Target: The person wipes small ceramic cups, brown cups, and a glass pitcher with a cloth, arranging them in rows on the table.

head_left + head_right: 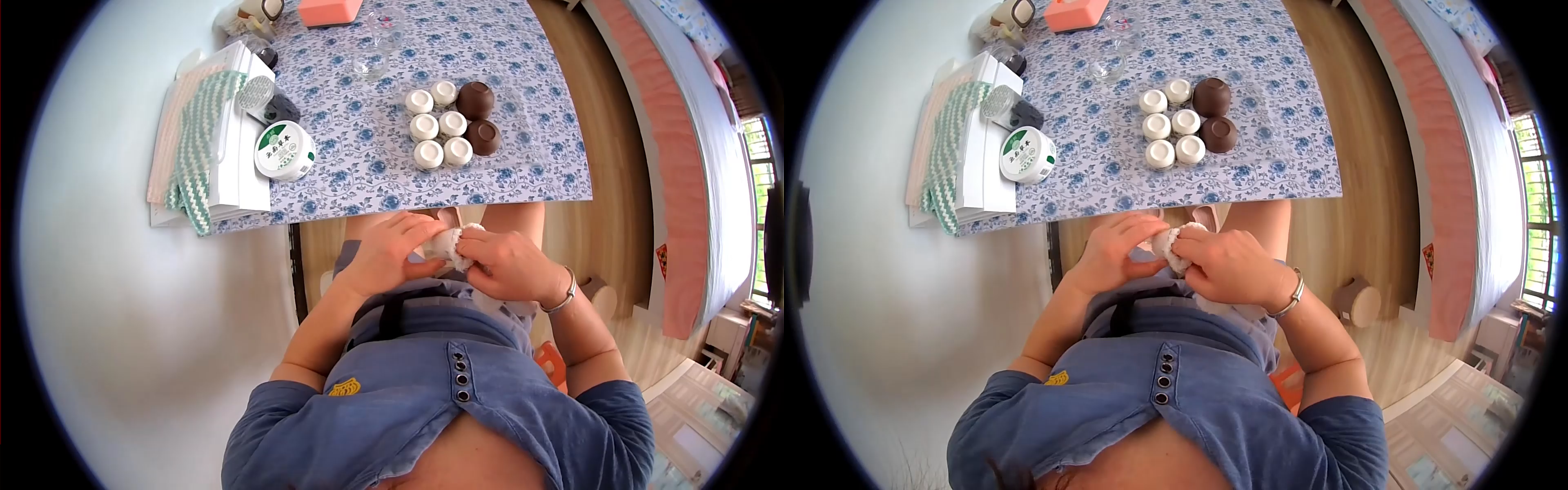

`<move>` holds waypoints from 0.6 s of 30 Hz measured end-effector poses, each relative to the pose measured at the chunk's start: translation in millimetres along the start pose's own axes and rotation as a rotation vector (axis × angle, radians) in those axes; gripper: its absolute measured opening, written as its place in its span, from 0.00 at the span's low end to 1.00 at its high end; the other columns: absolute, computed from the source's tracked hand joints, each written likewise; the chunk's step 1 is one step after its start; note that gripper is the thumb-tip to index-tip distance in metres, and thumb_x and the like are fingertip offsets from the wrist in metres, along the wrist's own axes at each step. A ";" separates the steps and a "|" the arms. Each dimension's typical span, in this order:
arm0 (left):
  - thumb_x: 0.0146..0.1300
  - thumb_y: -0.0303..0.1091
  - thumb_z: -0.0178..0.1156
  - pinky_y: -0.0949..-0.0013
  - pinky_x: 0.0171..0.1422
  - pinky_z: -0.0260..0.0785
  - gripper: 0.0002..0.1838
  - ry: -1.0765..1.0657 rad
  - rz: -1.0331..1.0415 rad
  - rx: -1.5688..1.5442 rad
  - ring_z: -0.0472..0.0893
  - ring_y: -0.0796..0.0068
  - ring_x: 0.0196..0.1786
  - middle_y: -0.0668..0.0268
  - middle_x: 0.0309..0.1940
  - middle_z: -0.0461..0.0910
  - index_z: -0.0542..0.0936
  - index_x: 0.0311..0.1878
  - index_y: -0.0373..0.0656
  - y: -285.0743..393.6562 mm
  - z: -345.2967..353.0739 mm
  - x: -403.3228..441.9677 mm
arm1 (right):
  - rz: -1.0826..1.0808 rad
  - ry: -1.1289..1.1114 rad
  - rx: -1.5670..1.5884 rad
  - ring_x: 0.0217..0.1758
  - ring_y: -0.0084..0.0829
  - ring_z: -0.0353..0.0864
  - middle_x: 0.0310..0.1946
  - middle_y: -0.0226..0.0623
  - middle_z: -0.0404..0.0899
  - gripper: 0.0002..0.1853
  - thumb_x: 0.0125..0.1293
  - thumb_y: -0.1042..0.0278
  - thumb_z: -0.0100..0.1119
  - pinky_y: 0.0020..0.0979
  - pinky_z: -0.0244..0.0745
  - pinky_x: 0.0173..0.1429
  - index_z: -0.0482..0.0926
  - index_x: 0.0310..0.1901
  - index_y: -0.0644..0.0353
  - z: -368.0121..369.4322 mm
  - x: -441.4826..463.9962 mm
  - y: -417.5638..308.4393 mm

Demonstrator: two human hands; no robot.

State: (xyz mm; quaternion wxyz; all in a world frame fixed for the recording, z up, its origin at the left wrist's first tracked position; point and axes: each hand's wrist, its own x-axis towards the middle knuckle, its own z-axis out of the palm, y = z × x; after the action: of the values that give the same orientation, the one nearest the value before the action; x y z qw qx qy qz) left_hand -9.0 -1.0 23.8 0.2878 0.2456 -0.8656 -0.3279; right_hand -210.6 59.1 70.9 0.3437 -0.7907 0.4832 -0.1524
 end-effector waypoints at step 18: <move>0.40 0.31 0.69 0.66 0.48 0.70 0.24 -0.012 -0.033 -0.055 0.77 0.61 0.44 0.61 0.41 0.77 0.75 0.44 0.42 -2.1 -3.6 2.7 | 0.004 0.481 0.291 0.29 0.40 0.78 0.31 0.40 0.77 0.15 0.53 0.74 0.61 0.33 0.73 0.34 0.74 0.44 0.59 23.3 -5.4 -3.4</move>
State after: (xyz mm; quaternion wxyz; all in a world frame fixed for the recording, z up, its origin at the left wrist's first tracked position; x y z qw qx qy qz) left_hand -8.1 -5.6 25.4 0.2838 0.2500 -0.8538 -0.3578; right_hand -197.6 74.0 57.0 0.3291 -0.6733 0.5255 -0.4028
